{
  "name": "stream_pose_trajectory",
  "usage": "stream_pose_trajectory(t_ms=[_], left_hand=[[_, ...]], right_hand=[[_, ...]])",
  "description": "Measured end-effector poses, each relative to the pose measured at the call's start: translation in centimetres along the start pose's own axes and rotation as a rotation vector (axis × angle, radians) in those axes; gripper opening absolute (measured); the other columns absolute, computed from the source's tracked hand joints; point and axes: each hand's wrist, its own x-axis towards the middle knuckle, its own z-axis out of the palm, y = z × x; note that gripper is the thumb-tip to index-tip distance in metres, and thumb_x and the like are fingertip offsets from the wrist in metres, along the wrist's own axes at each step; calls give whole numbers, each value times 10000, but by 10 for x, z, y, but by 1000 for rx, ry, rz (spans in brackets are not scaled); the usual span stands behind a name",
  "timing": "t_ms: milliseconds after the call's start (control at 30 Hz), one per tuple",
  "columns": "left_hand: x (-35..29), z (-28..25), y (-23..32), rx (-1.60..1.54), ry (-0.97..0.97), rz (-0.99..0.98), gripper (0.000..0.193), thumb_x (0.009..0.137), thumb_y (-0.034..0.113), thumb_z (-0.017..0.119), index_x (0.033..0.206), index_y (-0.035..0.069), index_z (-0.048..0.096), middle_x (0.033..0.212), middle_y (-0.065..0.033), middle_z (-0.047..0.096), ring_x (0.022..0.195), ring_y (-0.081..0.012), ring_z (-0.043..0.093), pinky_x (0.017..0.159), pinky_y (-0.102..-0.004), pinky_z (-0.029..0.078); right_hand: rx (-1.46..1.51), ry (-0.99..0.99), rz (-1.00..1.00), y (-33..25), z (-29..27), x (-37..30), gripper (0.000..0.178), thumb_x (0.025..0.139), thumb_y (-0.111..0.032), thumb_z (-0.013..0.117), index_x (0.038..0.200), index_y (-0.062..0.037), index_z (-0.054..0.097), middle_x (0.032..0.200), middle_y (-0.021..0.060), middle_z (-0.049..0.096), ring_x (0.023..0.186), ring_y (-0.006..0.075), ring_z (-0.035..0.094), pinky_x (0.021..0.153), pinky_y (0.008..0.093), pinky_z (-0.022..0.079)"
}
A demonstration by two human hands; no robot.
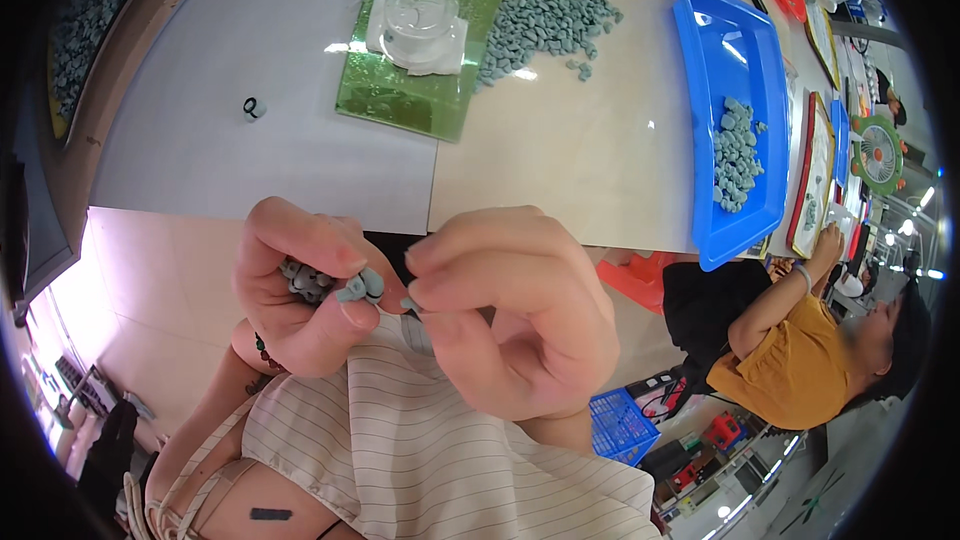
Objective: The person assembles small pieces by hand, fitting components together and dispensing liquid from a squeeze bottle into a container on the table.
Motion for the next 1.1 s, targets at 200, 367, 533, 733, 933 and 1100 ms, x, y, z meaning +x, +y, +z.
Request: stream_pose_trajectory(t_ms=[200, 367, 533, 733, 933, 1100], left_hand=[[7, -5, -3, 246, -156, 73, 209, 742, 9, 642, 901, -14, 508, 819, -125, 600, 665, -122, 558, 580, -229, 437], [6, -3, -5, 297, -188, 179, 217, 750, 23, 640, 898, 3, 482, 782, -131, 573, 595, -101, 500, 489, -207, 380], [0, 4, 0, 173, -23, 56, 198, 679, -68, 675, 852, -41, 584, 798, -127, 625, 698, -167, 620, 649, -262, 503], [-1, 5, -3, 92, 11, 36, 153, 679, -66, 680, 804, -38, 594, 750, -124, 628, 662, -163, 622, 584, -241, 492], [7, 0, 1, 88, -143, -127, 195, 761, 78, 660, 878, -5, 528, 790, -107, 595, 625, -126, 555, 558, -220, 441], [7, 6, 5, -118, -74, -334, 221, 785, 180, 650, 862, 6, 537, 797, -89, 590, 656, -116, 541, 616, -239, 433]], right_hand=[[-1, -55, 3, 2, -10, 1, 93, 711, -20, 587, 776, 19, 533, 782, 149, 561, 675, 206, 545, 589, 277, 455], [-54, -109, -31, 1, -12, 0, 199, 638, 106, 593, 816, 16, 580, 823, 138, 588, 697, 192, 561, 562, 241, 449], [-221, -61, -152, 0, -8, -1, 199, 613, 92, 632, 792, 14, 592, 776, 122, 591, 644, 205, 564, 531, 259, 455], [-330, -59, -389, 6, -8, 1, 211, 592, 48, 681, 788, 15, 610, 769, 124, 591, 636, 210, 566, 528, 290, 472], [-186, -123, -239, 5, -16, 1, 227, 580, 39, 695, 790, 10, 614, 840, 127, 584, 665, 218, 569, 567, 301, 485], [-197, -117, -196, 3, -17, 10, 240, 579, -15, 709, 804, 9, 628, 902, 126, 563, 701, 219, 555, 595, 290, 473]])
